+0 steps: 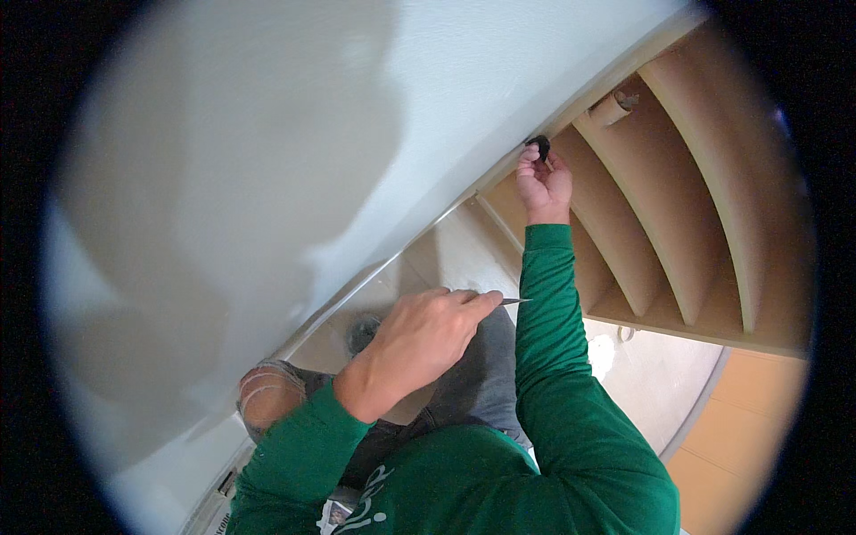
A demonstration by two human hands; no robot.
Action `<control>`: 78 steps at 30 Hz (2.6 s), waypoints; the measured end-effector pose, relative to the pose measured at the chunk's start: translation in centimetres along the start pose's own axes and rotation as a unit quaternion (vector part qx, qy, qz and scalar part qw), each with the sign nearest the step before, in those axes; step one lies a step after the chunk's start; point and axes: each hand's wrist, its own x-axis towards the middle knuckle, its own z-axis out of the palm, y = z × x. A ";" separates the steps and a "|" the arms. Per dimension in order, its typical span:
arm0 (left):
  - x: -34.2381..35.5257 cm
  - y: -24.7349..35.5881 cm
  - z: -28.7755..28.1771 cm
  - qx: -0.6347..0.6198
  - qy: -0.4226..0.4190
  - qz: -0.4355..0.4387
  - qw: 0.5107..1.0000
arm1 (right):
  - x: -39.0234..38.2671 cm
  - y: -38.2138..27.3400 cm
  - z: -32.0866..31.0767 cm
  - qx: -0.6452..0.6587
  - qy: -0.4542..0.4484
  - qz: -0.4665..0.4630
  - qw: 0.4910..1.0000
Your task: The person applies sealant along the joint between a wall and a wooden shelf using a caulking gun, then smooths the bead with a putty knife. The person briefly walks across the room to retrieve a tool before returning to continue smoothing the sealant.
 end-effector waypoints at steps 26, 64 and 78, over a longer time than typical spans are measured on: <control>-0.5 -0.1 1.8 0.022 0.013 0.026 0.999 | -8.7 -1.5 12.9 0.042 -0.073 0.005 0.996; -2.3 0.1 -3.2 -0.600 0.017 -0.248 0.761 | -13.6 6.2 -2.0 -0.444 -0.099 -0.298 0.839; -1.6 6.1 -11.8 -0.588 -0.027 -0.271 0.762 | -10.1 9.3 16.2 -0.384 -0.139 -0.482 0.775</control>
